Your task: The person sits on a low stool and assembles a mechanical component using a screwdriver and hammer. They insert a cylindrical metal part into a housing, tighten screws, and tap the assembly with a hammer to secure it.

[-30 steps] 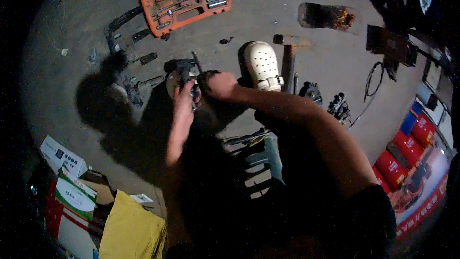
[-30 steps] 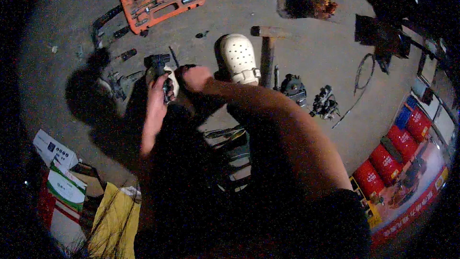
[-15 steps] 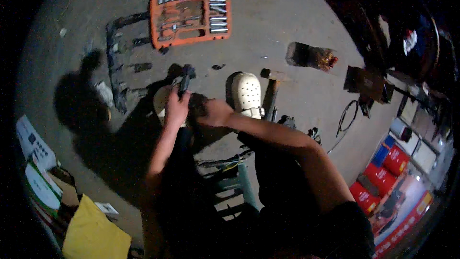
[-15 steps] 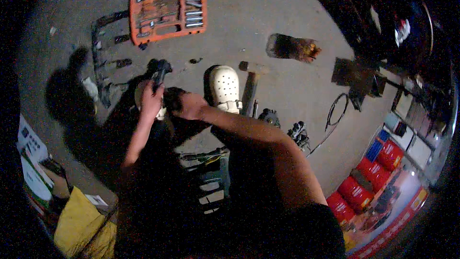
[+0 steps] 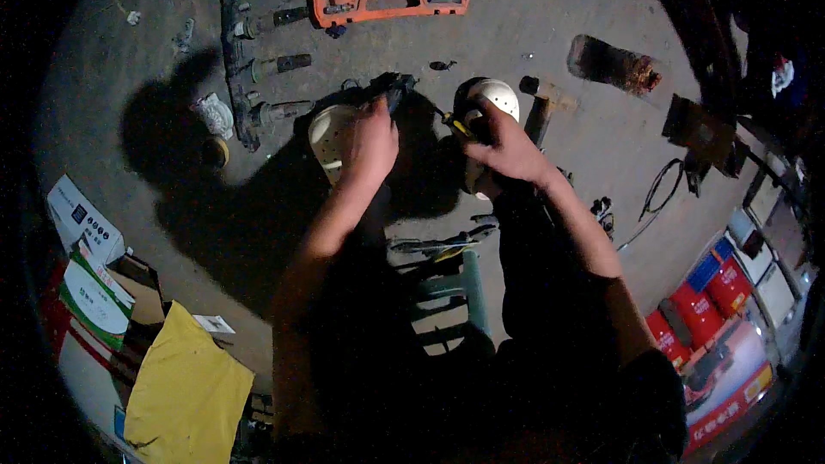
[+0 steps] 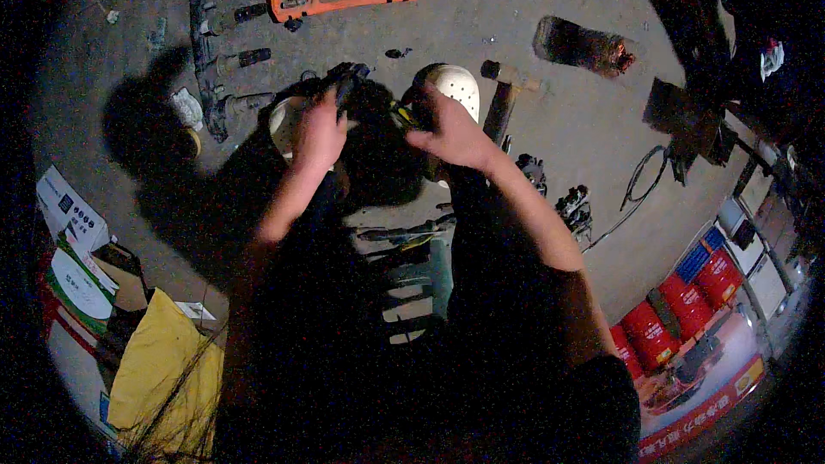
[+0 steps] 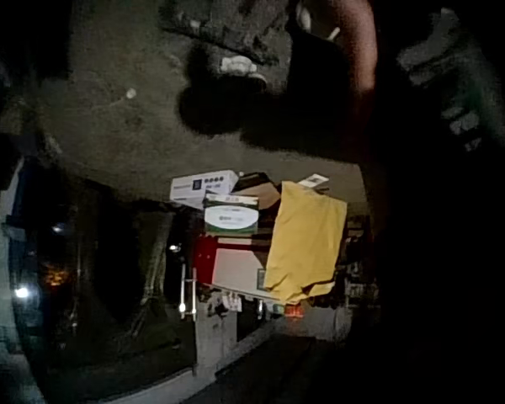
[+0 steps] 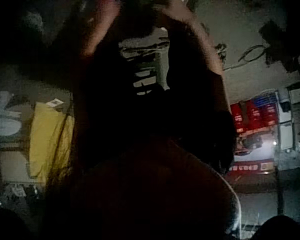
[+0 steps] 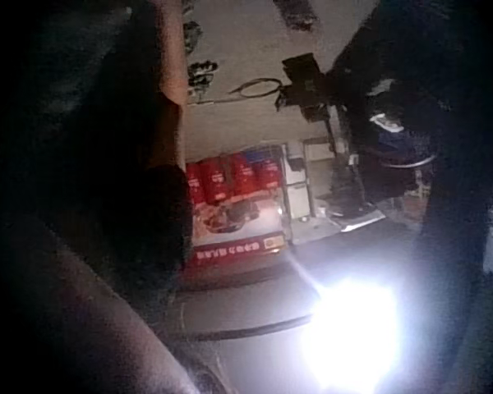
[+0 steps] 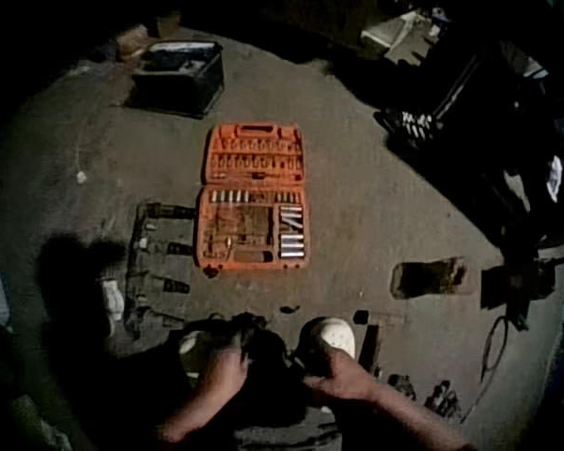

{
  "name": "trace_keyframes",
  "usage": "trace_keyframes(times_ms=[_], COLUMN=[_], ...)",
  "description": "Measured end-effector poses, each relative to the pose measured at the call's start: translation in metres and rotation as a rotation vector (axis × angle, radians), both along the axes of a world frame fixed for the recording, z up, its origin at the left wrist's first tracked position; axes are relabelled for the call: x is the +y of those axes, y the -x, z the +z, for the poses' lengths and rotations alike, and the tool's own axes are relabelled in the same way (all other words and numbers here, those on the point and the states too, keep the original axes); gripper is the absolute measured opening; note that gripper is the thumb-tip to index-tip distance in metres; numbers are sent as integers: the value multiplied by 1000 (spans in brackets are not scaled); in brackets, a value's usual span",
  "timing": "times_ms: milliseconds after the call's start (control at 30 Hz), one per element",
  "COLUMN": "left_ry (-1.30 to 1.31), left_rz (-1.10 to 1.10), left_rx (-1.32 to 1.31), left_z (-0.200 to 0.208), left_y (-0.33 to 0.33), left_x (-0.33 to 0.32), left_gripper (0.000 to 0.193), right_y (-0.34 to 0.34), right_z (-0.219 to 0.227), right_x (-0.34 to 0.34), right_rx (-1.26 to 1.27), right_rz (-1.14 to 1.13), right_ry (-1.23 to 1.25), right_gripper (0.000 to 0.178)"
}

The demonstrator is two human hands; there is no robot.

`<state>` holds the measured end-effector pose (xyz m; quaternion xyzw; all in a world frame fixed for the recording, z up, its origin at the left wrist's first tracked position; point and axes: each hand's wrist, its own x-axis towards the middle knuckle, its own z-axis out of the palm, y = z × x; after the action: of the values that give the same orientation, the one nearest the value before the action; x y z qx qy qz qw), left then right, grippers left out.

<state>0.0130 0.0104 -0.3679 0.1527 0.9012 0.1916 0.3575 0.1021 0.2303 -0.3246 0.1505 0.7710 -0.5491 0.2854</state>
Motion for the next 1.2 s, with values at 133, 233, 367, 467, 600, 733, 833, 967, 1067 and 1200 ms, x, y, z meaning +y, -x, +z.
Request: trace_keyframes(times_ms=[133, 233, 367, 467, 600, 733, 833, 967, 1067, 1200], left_ry=[18, -32, -154, -214, -217, -260, -319, -529, -624, -734], left_rz=[-102, -67, -16, -49, -60, -42, 8, 534, 1038, 1134], left_rx=[96, 117, 159, 159, 107, 133, 115, -367, -1001, -1351], left_z=[3, 9, 15, 16, 14, 10, 8, 8, 10, 13], left_y=[-3, -3, -8, -13, -20, -24, -28, -30, -28, -22], left_x=[12, 15, 16, 20, 23, 25, 26, 25, 26, 30], left_gripper=[40, 40, 40, 40, 42, 45, 48, 56, 59, 49], right_y=[6, 6, 2, -1, -4, -7, -14, -19, -21, -23], right_z=[3, 5, 6, 2, -6, -13, -16, -20, -20, -15], right_x=[-4, -3, -2, -4, -5, -2, 1, 2, 2, 1], right_rx=[-9, -16, -73, -42, -49, -195, -162, -130, -121, -80], right_rz=[-1, -10, -17, -20, -19, -65, -70, -131, -110, -152], right_ry=[-68, -33, -14, -67, -39, 133, 30, 81, 116, 94], right_gripper=[69, 65, 59, 53, 50, 48, 45, 44, 44, 40])
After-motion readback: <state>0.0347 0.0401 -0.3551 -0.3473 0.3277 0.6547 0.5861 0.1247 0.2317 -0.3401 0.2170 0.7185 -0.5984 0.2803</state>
